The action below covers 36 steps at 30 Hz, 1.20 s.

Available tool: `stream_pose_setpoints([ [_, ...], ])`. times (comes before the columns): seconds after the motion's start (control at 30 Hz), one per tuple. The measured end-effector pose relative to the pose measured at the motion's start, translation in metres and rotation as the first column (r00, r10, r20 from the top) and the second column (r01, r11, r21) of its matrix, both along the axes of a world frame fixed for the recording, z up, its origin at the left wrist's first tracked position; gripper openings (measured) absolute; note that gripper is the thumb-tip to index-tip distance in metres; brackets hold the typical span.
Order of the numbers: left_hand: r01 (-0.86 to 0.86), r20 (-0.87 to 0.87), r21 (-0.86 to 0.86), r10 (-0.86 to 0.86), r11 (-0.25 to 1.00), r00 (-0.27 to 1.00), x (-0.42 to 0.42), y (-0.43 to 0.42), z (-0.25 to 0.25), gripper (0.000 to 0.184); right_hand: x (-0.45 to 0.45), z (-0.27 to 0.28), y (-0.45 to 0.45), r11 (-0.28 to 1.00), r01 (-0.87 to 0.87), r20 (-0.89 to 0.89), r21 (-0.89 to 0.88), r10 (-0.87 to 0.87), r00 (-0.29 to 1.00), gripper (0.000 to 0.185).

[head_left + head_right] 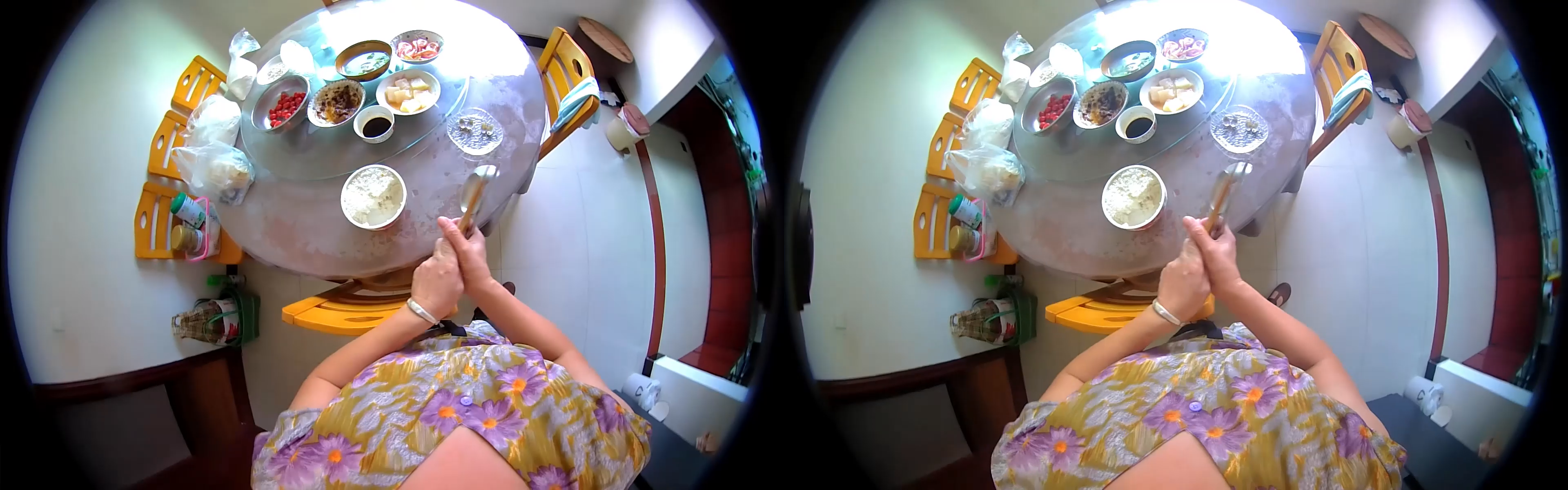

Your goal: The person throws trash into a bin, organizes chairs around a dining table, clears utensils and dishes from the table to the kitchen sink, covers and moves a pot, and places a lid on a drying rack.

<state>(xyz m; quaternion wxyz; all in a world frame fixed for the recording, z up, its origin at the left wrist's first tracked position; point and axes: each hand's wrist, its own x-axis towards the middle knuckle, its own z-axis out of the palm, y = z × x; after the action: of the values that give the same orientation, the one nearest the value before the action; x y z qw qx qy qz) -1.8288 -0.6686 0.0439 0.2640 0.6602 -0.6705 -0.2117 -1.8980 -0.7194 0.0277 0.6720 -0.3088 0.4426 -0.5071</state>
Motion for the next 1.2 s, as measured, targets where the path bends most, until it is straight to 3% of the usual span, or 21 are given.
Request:
stream_pose_setpoints([
  [0.07,0.035,0.015,-0.066,-0.034,0.997,0.999,-0.030,-0.008,-0.001,0.045,-0.033,0.002,-0.010,0.999,-0.034,-0.015,0.033,0.035,0.999,0.023],
  [0.13,0.124,0.006,-0.128,-0.124,0.984,0.992,-0.069,-0.015,0.015,0.055,-0.077,0.005,-0.023,0.983,-0.015,0.073,0.182,0.002,0.997,0.027],
  [0.2,0.222,-0.194,-0.150,-0.249,0.964,0.949,-0.104,-0.025,0.022,0.063,-0.125,0.008,-0.036,0.981,0.004,0.004,0.194,-0.005,1.000,0.034],
  [0.27,0.314,-0.401,-0.084,-0.320,0.946,0.858,-0.132,-0.033,0.028,0.066,-0.179,0.002,-0.051,0.992,0.005,0.237,0.123,-0.034,0.971,0.039],
  [0.33,0.382,-0.423,0.003,-0.345,0.924,0.838,-0.149,-0.049,0.033,0.059,-0.246,0.003,-0.063,0.997,-0.002,0.067,0.076,-0.003,0.998,0.042],
  [0.37,0.334,-0.453,-0.007,-0.301,0.942,0.839,-0.153,-0.061,0.019,0.052,-0.271,0.011,-0.065,0.999,0.031,0.074,0.008,-0.031,0.997,0.041],
  [0.4,0.169,-0.539,0.018,-0.132,0.985,0.832,-0.152,-0.087,-0.016,0.046,-0.312,0.023,-0.063,0.989,0.114,-0.007,-0.093,-0.115,0.993,0.042],
  [0.47,-0.025,-0.483,0.080,0.061,0.996,0.874,-0.135,-0.122,-0.043,0.037,-0.335,0.036,-0.054,0.984,0.170,-0.038,-0.047,-0.172,0.984,0.039],
  [0.5,-0.139,-0.566,0.161,0.206,0.977,0.798,-0.116,-0.147,-0.092,0.034,-0.343,0.039,-0.047,0.984,0.175,-0.044,-0.045,-0.177,0.983,0.039],
  [0.53,-0.153,-0.766,0.248,0.290,0.957,0.574,-0.102,-0.163,-0.099,0.033,-0.350,0.041,-0.041,0.985,0.169,-0.039,0.034,-0.168,0.985,0.037],
  [0.57,-0.184,-0.535,0.354,0.360,0.917,0.764,-0.072,-0.199,-0.129,0.032,-0.356,0.042,-0.036,0.980,0.162,-0.033,0.111,-0.159,0.987,0.034],
  [0.67,-0.227,-0.771,0.328,0.398,0.917,0.497,-0.017,-0.251,-0.173,0.028,-0.371,0.023,-0.033,0.978,0.125,-0.014,0.166,-0.124,0.992,0.031],
  [0.77,-0.196,-0.776,0.450,0.490,0.871,0.398,0.011,-0.307,-0.205,0.028,-0.380,0.014,-0.042,0.955,0.184,0.000,0.232,-0.189,0.982,0.029],
  [0.8,-0.420,-0.691,0.504,0.644,0.754,0.327,-0.015,-0.320,-0.181,0.028,-0.381,0.017,-0.048,0.942,0.248,-0.008,0.225,-0.253,0.967,0.029],
  [0.83,-0.447,-0.679,0.486,0.646,0.751,0.348,-0.026,-0.327,-0.163,0.025,-0.380,0.023,-0.058,0.937,0.281,-0.042,0.209,-0.279,0.960,0.031],
  [0.9,-0.583,-0.621,0.381,0.666,0.718,0.414,-0.018,-0.351,-0.198,0.025,-0.389,0.025,-0.073,0.937,0.303,-0.045,0.175,-0.300,0.953,0.034],
  [0.97,-0.518,-0.671,0.336,0.586,0.787,0.455,-0.007,-0.357,-0.215,0.024,-0.401,0.024,-0.089,0.925,0.330,-0.008,0.188,-0.335,0.942,0.034],
  [1.07,-0.309,-0.773,0.144,0.302,0.940,0.558,0.006,-0.349,-0.215,0.024,-0.423,0.023,-0.119,0.916,0.348,0.054,0.200,-0.365,0.929,0.033],
  [1.1,-0.456,-0.683,0.316,0.533,0.832,0.500,-0.018,-0.343,-0.180,0.024,-0.429,0.021,-0.127,0.891,0.382,0.100,0.244,-0.415,0.905,0.034],
  [1.17,-0.188,-0.683,0.032,0.159,0.982,0.713,-0.020,-0.335,-0.139,0.020,-0.439,0.007,-0.136,0.844,0.438,0.134,0.308,-0.495,0.859,0.034],
  [1.2,-0.126,-0.663,0.055,0.131,0.990,0.737,-0.025,-0.338,-0.114,0.019,-0.443,0.000,-0.142,0.831,0.455,0.148,0.319,-0.518,0.843,0.034],
])
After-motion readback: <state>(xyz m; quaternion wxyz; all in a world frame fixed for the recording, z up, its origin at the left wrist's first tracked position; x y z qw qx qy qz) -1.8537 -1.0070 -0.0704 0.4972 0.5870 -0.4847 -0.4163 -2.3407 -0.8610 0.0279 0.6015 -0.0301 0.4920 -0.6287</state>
